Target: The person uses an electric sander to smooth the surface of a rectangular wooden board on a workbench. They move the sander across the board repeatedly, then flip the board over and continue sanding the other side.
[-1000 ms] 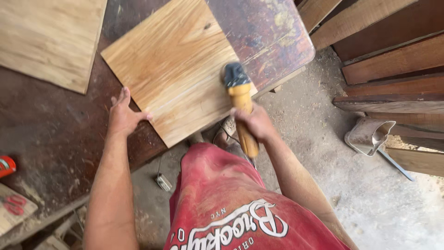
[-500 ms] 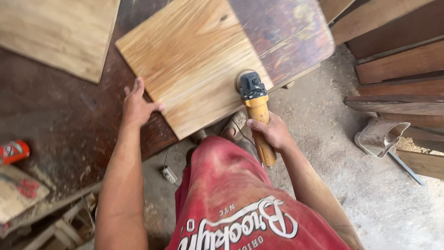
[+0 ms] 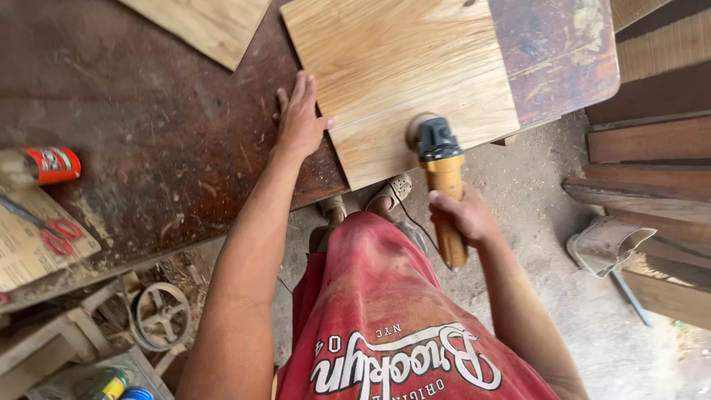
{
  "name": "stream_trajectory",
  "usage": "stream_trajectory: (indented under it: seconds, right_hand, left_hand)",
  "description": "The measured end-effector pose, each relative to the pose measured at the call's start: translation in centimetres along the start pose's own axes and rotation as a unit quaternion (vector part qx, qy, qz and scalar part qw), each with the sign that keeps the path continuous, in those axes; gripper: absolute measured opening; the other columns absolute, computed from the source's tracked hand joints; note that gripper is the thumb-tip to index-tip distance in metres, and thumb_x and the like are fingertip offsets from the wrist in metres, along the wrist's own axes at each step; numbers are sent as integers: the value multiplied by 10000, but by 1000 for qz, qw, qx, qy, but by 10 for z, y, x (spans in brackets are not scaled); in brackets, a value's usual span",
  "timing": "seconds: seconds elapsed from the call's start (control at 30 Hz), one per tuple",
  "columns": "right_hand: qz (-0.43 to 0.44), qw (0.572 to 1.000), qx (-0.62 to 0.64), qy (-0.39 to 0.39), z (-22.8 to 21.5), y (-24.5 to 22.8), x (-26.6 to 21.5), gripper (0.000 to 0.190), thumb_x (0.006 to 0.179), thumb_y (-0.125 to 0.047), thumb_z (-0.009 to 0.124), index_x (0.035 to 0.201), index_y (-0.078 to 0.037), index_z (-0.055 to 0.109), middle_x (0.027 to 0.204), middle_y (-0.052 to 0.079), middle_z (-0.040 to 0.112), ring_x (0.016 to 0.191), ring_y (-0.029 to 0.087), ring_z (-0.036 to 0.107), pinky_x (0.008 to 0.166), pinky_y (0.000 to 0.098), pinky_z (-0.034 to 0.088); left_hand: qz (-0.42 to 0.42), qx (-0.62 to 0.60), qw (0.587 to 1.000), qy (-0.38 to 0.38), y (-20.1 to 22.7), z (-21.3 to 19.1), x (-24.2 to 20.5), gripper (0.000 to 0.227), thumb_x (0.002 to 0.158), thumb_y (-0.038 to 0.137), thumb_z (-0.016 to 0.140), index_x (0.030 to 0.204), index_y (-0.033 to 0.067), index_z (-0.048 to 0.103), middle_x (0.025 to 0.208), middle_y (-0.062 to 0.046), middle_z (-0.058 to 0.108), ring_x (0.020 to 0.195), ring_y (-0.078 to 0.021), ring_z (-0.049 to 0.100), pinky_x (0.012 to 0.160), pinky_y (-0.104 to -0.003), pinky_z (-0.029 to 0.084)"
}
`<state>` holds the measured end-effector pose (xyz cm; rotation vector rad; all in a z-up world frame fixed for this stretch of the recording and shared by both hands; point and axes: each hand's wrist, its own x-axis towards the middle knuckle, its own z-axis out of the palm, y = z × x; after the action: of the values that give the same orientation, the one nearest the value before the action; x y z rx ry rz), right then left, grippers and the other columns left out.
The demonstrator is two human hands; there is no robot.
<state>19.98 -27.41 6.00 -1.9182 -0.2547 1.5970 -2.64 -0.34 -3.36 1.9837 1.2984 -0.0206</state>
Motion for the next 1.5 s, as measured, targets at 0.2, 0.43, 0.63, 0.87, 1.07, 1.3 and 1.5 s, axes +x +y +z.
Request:
stream_trajectory:
  seconds: [0.2, 0.43, 0.63, 0.87, 1.07, 1.3, 1.5]
  right_hand:
    - [-70, 992, -97, -38, 97, -9, -8, 378, 844, -329, 751, 1064, -36, 659, 855, 72, 709, 735, 158, 657, 692, 341, 558]
    - [-45, 991, -127, 13, 127, -17, -11, 408, 826, -374, 773, 1068, -64, 659, 848, 54, 720, 735, 154, 681, 678, 331, 574]
    - [-20, 1000, 0, 15, 109, -10, -13, 393, 873, -333, 779, 1018, -9, 608, 793, 92, 652, 661, 197, 635, 611, 379, 559]
    - [-41, 994, -100, 10, 141, -8, -9, 354, 856, -350, 767, 1026, -66, 641, 796, 58, 697, 686, 146, 663, 642, 327, 572]
    - [-34, 996, -86, 19, 131, -11, -8, 343, 863, -337, 767, 1004, -52, 641, 794, 53, 697, 678, 144, 665, 624, 320, 569]
    - [-31, 999, -37, 6, 128, -17, -6, 319, 861, -300, 755, 1010, -56, 613, 803, 81, 690, 676, 170, 678, 624, 342, 593]
    - [-49, 994, -93, -22, 145, -24, 6, 370, 873, -354, 760, 1004, -31, 634, 819, 108, 703, 705, 182, 664, 663, 352, 565]
  left_hand:
    - [46, 103, 992, -56, -14, -11, -9, 653, 1026, 294, 638, 1607, 242, 345, 1709, 72, 174, 1495, -496, 241, 1118, -731, 295]
    - [50, 83, 993, -71, -17, -21, -11, 664, 981, 242, 630, 1585, 250, 353, 1688, 87, 193, 1484, -503, 242, 1120, -727, 304]
    - [44, 82, 993, -66, -22, -10, -1, 574, 1036, 135, 484, 1581, 283, 382, 1688, 113, 207, 1492, -505, 234, 1126, -743, 278]
    - [48, 93, 992, -68, -26, -8, 1, 660, 995, 9, 385, 1588, 296, 366, 1676, 123, 208, 1476, -504, 252, 1119, -718, 300]
    - [50, 86, 992, -72, -25, -12, -3, 627, 1018, 25, 396, 1587, 290, 373, 1683, 128, 225, 1488, -500, 253, 1126, -709, 305]
    - [35, 75, 993, -82, -18, -18, 0, 619, 1032, 24, 367, 1581, 310, 372, 1674, 135, 230, 1497, -475, 245, 1142, -693, 283]
    - [43, 86, 991, -89, -20, -21, 0, 674, 993, -26, 368, 1587, 293, 354, 1684, 118, 223, 1488, -480, 268, 1156, -634, 332]
